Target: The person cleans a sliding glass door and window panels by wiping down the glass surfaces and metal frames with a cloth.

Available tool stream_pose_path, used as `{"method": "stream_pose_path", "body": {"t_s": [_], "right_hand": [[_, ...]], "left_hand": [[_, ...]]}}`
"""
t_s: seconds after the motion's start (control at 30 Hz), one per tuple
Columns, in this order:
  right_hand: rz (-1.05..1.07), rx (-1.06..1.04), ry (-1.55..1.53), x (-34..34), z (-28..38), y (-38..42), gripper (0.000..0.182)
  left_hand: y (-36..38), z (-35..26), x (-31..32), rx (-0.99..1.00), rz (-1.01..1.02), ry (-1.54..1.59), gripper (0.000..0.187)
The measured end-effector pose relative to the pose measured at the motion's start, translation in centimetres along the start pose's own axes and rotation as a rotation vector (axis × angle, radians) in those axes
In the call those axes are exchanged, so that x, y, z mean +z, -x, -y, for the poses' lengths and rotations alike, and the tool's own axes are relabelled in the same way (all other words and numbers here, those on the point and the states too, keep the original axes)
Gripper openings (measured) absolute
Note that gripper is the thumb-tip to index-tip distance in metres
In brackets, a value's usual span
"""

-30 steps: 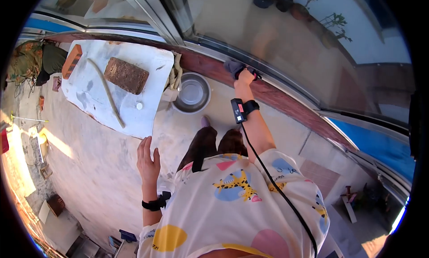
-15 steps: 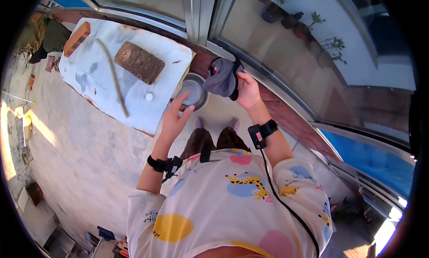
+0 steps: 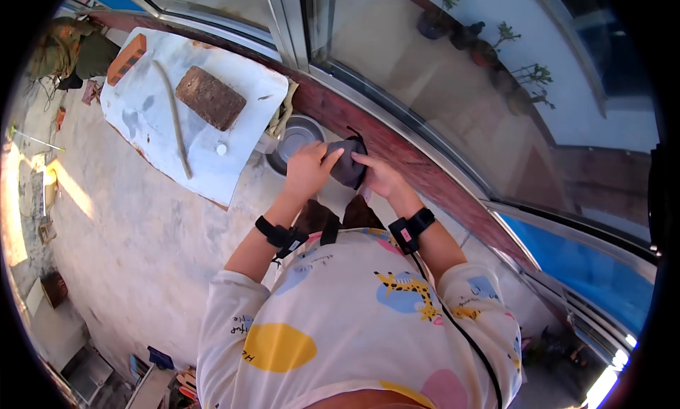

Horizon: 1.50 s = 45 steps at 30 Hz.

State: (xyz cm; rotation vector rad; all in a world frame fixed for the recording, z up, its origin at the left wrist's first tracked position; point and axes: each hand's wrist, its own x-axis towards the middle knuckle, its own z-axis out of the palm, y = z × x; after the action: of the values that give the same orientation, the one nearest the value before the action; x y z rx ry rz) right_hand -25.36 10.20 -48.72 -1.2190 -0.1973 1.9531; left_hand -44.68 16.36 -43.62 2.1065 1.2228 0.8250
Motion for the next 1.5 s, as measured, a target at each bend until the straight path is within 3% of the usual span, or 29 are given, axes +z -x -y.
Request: {"method": "stream_pose_path", "body": {"t_s": [0.03, 0.07, 0.13, 0.27, 0.33, 0.4, 0.43, 0.53, 0.6, 0.63, 0.67, 0.73, 0.77, 0.83, 0.9, 0.93, 1.0, 1.03, 1.07, 1.17, 1.23, 1.27, 1.33, 1.4, 1.5], "right_hand": [[0.034, -0.017, -0.009, -0.2, 0.1, 0.2, 0.045], [0.071, -0.033, -0.018, -0.4, 0.2, 0.4, 0.046], [0.037, -0.043, 0.13, 0.6, 2.2, 1.8, 0.046], [-0.014, -0.156, 0.339, 1.7, 3.5, 2.0, 0.042], [-0.042, -0.224, 0.411, 2.0, 3.7, 1.5, 0.043], [-0.271, -0.217, 0.38, 2.5, 4.1, 1.4, 0.051], [-0.27, -0.22, 0.385, 2.4, 4.1, 1.3, 0.051], [-0.148, -0.294, 0.471, 2.2, 4.1, 1.7, 0.064], [0.113, -0.349, 0.678, 2.7, 4.3, 2.6, 0.069], [0.116, -0.438, 0.814, 2.5, 3.7, 2.9, 0.056], [0.117, -0.442, 0.822, 2.4, 3.5, 2.8, 0.056], [-0.01, -0.468, 1.402, 2.3, 3.5, 2.8, 0.042], [-0.143, -0.738, 1.528, 2.6, 3.0, 2.7, 0.029], [-0.196, -0.731, 1.399, 3.2, 3.5, 1.9, 0.029], [-0.268, -0.835, 1.196, 3.0, 3.8, -0.1, 0.03], [-0.262, -0.837, 1.203, 3.5, 3.9, -0.5, 0.03], [-0.471, -0.593, 1.14, 4.7, 4.1, -1.1, 0.03], [-0.428, -0.729, 1.182, 5.2, 3.8, -1.2, 0.031], [-0.374, -0.736, 1.185, 5.5, 3.2, -1.5, 0.031], [-0.227, -0.622, 1.241, 7.7, 2.4, 0.1, 0.031], [0.045, -0.629, 0.887, 8.6, 1.7, 0.9, 0.032], [0.053, -0.635, 0.895, 8.1, 1.5, 1.1, 0.032], [0.055, -0.678, 0.686, 5.4, 1.3, 1.8, 0.034], [-0.115, -0.499, 0.624, 2.0, 1.4, 3.4, 0.03], [-0.367, -0.41, 0.57, -2.9, -0.2, 5.0, 0.028]], "left_hand": [[0.2, -0.4, -0.2, -0.298, 0.109, 0.168, 0.034], [0.4, 0.0, -0.1, -0.315, 0.102, 0.16, 0.034], [0.2, 1.5, -0.2, -0.565, 0.045, 0.375, 0.034], [1.0, 2.6, -0.1, -0.747, 0.007, 0.564, 0.035], [1.2, 2.3, -0.3, -0.759, -0.021, 0.582, 0.034], [1.0, 2.1, -0.4, -0.762, -0.046, 0.603, 0.034], [0.9, 1.9, -0.5, -0.759, -0.042, 0.535, 0.035], [0.7, 2.5, -0.2, -0.681, -0.031, 0.42, 0.036], [0.2, 2.3, -0.4, -0.603, -0.029, 0.379, 0.036], [-0.2, 1.8, -0.9, -0.547, 0.003, 0.319, 0.035], [-0.3, 1.5, -1.3, -0.492, 0.035, 0.258, 0.035], [-0.2, 1.5, -1.2, -0.411, 0.015, 0.265, 0.033], [-0.1, 1.7, -1.3, -0.431, 0.07, 0.217, 0.032], [0.2, 2.9, -0.5, -0.451, 0.12, 0.179, 0.032], [1.1, 6.0, 1.9, -0.465, -0.215, 0.311, 0.044], [1.4, 6.4, 2.2, -0.467, -0.224, 0.314, 0.044], [2.3, 6.4, 2.9, -0.884, 0.15, 0.831, 0.069], [2.4, 5.6, 3.0, -0.955, 0.215, 0.993, 0.08], [2.2, 5.7, 3.8, -1.004, 0.247, 1.162, 0.082], [0.4, 5.0, 4.2, -0.952, 0.264, 1.454, 0.079], [-1.2, 6.1, 4.9, -0.879, 0.225, 2.106, 0.064], [-2.2, 6.5, 4.5, -0.866, 0.217, 2.109, 0.064], [-5.1, 5.9, 1.8, -0.738, -0.144, 1.935, 0.057], [-9.1, 6.7, -0.5, -0.547, -0.439, 1.788, 0.06], [-16.9, 8.6, -2.3, -0.417, -0.604, 1.417, 0.069]]}}
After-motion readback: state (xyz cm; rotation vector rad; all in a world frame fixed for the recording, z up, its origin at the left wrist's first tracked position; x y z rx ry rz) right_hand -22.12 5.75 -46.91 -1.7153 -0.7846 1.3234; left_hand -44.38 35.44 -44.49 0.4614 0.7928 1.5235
